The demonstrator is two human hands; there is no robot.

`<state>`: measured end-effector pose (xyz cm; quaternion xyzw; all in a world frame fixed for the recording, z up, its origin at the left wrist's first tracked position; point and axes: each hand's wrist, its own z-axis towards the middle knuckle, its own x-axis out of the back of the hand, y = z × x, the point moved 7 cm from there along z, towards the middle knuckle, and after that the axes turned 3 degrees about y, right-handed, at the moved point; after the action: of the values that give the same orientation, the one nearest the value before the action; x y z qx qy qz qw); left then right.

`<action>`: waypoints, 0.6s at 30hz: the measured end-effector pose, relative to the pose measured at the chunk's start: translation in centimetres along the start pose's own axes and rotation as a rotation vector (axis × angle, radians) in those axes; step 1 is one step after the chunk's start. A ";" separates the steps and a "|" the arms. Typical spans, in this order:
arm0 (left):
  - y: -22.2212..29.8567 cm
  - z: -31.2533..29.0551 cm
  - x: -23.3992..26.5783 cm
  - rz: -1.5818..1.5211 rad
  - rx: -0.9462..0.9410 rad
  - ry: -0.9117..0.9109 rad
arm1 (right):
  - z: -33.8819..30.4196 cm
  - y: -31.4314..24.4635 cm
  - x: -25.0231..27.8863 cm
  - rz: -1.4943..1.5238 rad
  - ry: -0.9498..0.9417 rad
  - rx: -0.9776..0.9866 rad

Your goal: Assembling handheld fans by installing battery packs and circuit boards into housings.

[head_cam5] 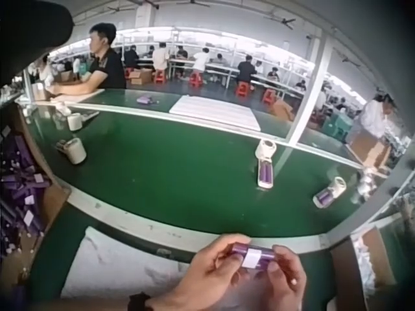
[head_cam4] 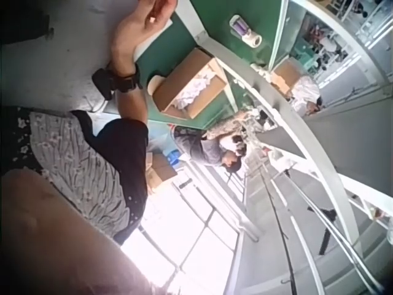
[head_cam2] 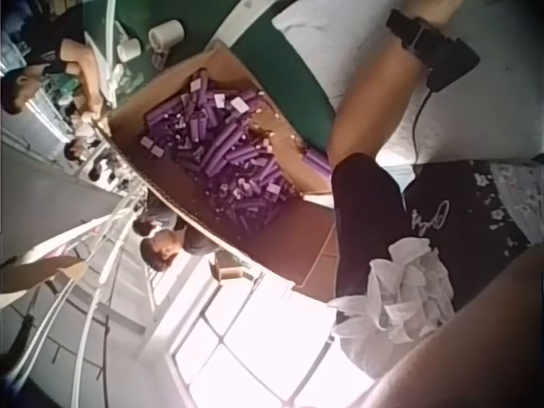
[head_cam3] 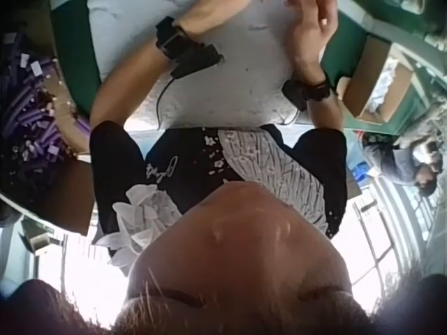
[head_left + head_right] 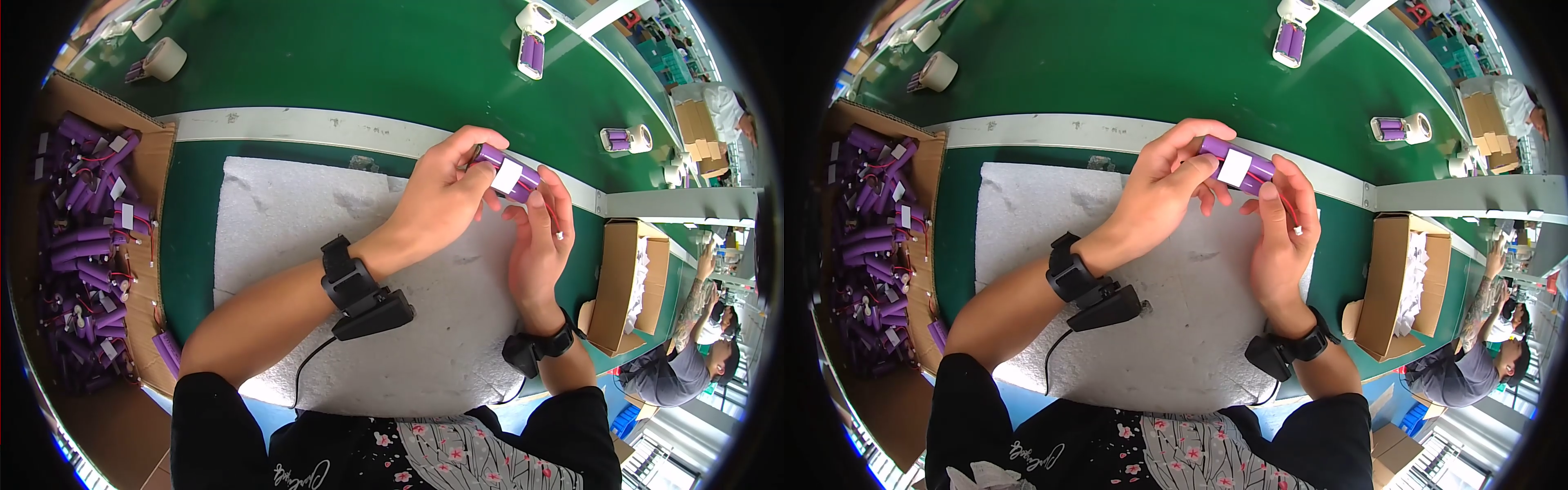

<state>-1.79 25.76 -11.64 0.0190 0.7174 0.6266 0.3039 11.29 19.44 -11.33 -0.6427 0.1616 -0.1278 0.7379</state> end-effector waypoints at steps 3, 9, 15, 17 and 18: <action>0.0 0.0 0.0 0.029 0.002 -0.005 | -0.1 -0.1 -0.2 -0.024 -0.022 -0.003; 0.0 -0.1 -0.1 0.066 -0.008 -0.017 | -0.1 -0.3 -0.3 -0.007 0.005 0.006; 0.0 -0.3 -0.4 0.067 -0.004 -0.035 | -0.1 -0.2 -0.2 -0.020 0.001 -0.002; 0.1 -0.4 -0.4 0.062 -0.011 -0.037 | -0.1 -0.2 -0.2 -0.026 0.002 -0.002; 0.1 -0.4 -0.4 0.062 -0.011 -0.036 | -0.1 -0.2 -0.2 -0.033 0.010 0.001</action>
<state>-1.63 25.28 -11.40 0.0508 0.7074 0.6392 0.2973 11.03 19.37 -11.09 -0.6443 0.1545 -0.1430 0.7353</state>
